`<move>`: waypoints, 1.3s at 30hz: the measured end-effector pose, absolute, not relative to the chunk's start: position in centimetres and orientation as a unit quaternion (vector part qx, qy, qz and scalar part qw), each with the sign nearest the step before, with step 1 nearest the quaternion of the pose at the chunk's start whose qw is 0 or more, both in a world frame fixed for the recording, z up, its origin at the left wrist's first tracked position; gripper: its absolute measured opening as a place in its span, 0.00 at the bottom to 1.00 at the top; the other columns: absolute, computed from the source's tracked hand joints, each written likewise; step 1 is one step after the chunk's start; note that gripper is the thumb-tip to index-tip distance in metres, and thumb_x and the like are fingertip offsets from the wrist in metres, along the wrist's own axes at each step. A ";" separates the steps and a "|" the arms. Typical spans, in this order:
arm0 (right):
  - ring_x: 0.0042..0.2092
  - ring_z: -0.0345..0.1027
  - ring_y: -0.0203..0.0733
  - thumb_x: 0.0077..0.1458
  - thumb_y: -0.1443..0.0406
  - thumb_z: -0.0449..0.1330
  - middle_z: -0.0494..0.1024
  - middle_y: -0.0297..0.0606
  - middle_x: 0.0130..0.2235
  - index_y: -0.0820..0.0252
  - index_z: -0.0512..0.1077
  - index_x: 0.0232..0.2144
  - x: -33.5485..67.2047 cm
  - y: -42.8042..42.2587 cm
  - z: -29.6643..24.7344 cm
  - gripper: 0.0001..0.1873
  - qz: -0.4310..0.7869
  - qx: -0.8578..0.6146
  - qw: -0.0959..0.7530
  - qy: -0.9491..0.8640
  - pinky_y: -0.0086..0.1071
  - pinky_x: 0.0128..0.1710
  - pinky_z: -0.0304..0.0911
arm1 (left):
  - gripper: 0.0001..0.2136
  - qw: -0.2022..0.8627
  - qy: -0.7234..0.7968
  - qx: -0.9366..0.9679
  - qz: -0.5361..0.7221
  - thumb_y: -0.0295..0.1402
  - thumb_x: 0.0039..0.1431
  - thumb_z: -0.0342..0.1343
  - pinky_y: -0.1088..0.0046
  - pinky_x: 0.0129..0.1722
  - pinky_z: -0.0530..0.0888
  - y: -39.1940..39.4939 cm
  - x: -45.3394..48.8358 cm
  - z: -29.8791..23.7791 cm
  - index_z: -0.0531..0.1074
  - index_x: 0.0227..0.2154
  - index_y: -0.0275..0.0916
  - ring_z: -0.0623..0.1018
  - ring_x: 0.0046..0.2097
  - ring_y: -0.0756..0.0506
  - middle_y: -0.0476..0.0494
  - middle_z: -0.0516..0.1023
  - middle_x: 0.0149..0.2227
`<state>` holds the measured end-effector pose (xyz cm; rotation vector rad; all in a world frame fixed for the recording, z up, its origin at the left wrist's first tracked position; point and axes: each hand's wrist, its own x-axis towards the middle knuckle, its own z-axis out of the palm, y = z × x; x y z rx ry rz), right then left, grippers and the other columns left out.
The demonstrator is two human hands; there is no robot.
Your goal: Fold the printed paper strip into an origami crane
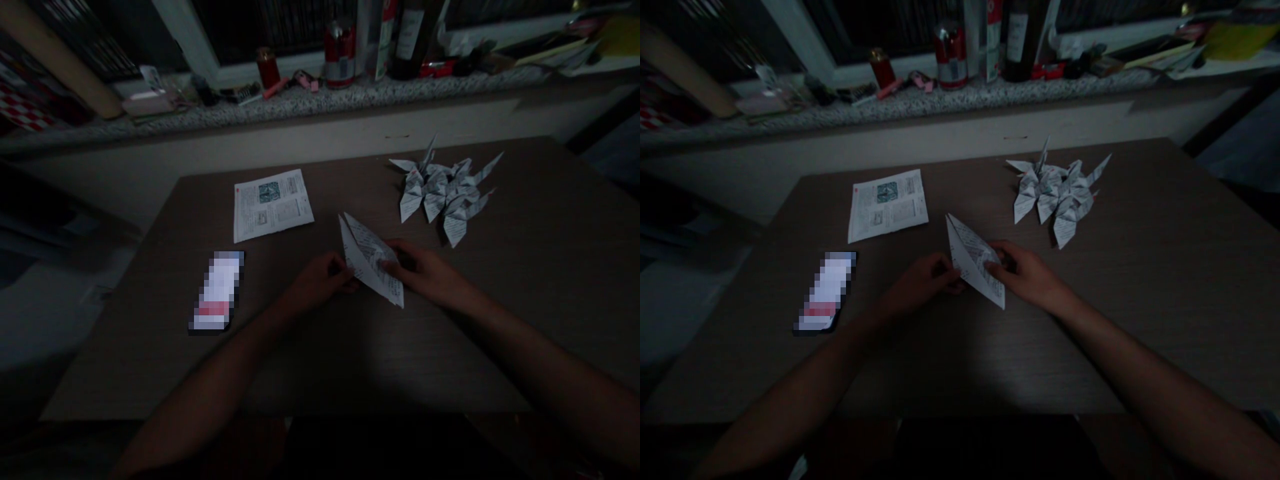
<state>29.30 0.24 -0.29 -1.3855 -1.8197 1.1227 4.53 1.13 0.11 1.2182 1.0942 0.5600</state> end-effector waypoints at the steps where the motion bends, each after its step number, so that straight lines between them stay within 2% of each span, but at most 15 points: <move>1: 0.48 0.78 0.53 0.63 0.56 0.60 0.83 0.43 0.49 0.56 0.72 0.58 29.4 0.3 -0.3 0.23 0.415 -0.522 0.290 -0.687 0.46 0.45 0.75 | 0.08 0.641 0.479 0.552 0.234 0.33 0.68 0.61 0.71 0.39 0.81 1.1 4.5 0.3 0.69 0.36 0.36 0.84 0.36 0.48 0.43 0.82 0.35; 5: 0.48 0.78 0.54 0.62 0.59 0.59 0.83 0.44 0.51 0.57 0.74 0.57 29.7 0.6 -0.4 0.23 0.390 -0.521 0.289 -0.702 0.48 0.48 0.74 | 0.14 0.568 0.475 0.648 0.176 0.43 0.68 0.60 0.73 0.32 0.77 1.1 3.8 1.1 0.70 0.34 0.37 0.81 0.31 0.48 0.45 0.81 0.32; 8: 0.50 0.78 0.55 0.61 0.60 0.59 0.83 0.44 0.53 0.56 0.77 0.55 29.9 0.8 -0.6 0.21 0.371 -0.511 0.293 -0.718 0.51 0.53 0.72 | 0.18 0.401 0.520 0.732 0.180 0.48 0.68 0.57 0.70 0.33 0.73 1.4 3.3 1.8 0.70 0.30 0.39 0.77 0.31 0.47 0.47 0.77 0.29; 11: 0.54 0.77 0.56 0.61 0.62 0.58 0.82 0.44 0.54 0.54 0.79 0.53 29.9 0.8 -0.7 0.19 0.347 -0.501 0.292 -0.737 0.52 0.58 0.69 | 0.15 0.203 0.562 0.759 0.257 0.45 0.67 0.59 0.67 0.38 0.72 1.7 3.0 2.2 0.67 0.31 0.41 0.75 0.36 0.44 0.46 0.74 0.34; 14: 0.54 0.77 0.54 0.63 0.63 0.57 0.82 0.43 0.54 0.54 0.79 0.54 29.7 0.7 -0.8 0.19 0.332 -0.492 0.271 -0.758 0.50 0.58 0.68 | 0.09 0.108 0.529 0.779 0.319 0.38 0.66 0.60 0.64 0.48 0.72 1.8 3.0 2.4 0.66 0.37 0.41 0.75 0.47 0.41 0.42 0.74 0.43; 17: 0.53 0.77 0.52 0.64 0.64 0.55 0.82 0.44 0.54 0.57 0.77 0.55 29.4 0.5 -0.8 0.20 0.327 -0.471 0.250 -0.780 0.47 0.56 0.69 | 0.11 0.115 0.461 0.827 0.302 0.37 0.65 0.61 0.61 0.58 0.69 1.6 3.2 2.0 0.69 0.46 0.39 0.72 0.57 0.38 0.38 0.73 0.53; 20: 0.52 0.77 0.51 0.64 0.65 0.55 0.82 0.44 0.53 0.58 0.77 0.55 29.1 0.4 -0.6 0.20 0.317 -0.463 0.239 -0.792 0.45 0.54 0.70 | 0.13 0.185 0.436 0.850 0.231 0.38 0.68 0.58 0.62 0.56 0.71 1.5 3.4 1.3 0.70 0.52 0.40 0.75 0.55 0.40 0.40 0.75 0.54; 25: 0.50 0.78 0.50 0.67 0.63 0.54 0.83 0.43 0.50 0.56 0.78 0.52 28.4 0.2 0.1 0.16 0.289 -0.467 0.229 -0.804 0.42 0.51 0.70 | 0.09 0.261 0.430 0.849 0.163 0.37 0.72 0.51 0.65 0.48 0.73 1.8 3.7 0.2 0.74 0.48 0.42 0.79 0.48 0.42 0.44 0.80 0.48; 28: 0.48 0.78 0.52 0.69 0.62 0.53 0.83 0.44 0.49 0.56 0.78 0.51 28.2 0.0 0.3 0.16 0.244 -0.483 0.199 -0.817 0.42 0.48 0.69 | 0.08 0.269 0.429 0.845 0.171 0.35 0.71 0.52 0.67 0.46 0.73 1.9 3.8 0.0 0.74 0.46 0.41 0.79 0.46 0.43 0.45 0.80 0.46; 35: 0.39 0.76 0.50 0.69 0.60 0.54 0.82 0.45 0.43 0.57 0.78 0.43 27.7 -0.2 0.5 0.13 0.095 -0.518 0.110 -0.843 0.38 0.33 0.62 | 0.05 0.272 0.429 0.844 0.174 0.33 0.68 0.55 0.68 0.44 0.72 1.7 3.9 -0.1 0.75 0.43 0.41 0.79 0.43 0.44 0.47 0.80 0.43; 39: 0.38 0.76 0.50 0.70 0.60 0.53 0.81 0.46 0.42 0.58 0.77 0.42 27.7 0.0 0.5 0.13 0.078 -0.503 0.084 -0.856 0.38 0.32 0.62 | 0.05 0.275 0.425 0.847 0.163 0.33 0.68 0.55 0.68 0.44 0.72 1.8 3.8 -0.2 0.74 0.43 0.41 0.78 0.43 0.44 0.46 0.80 0.43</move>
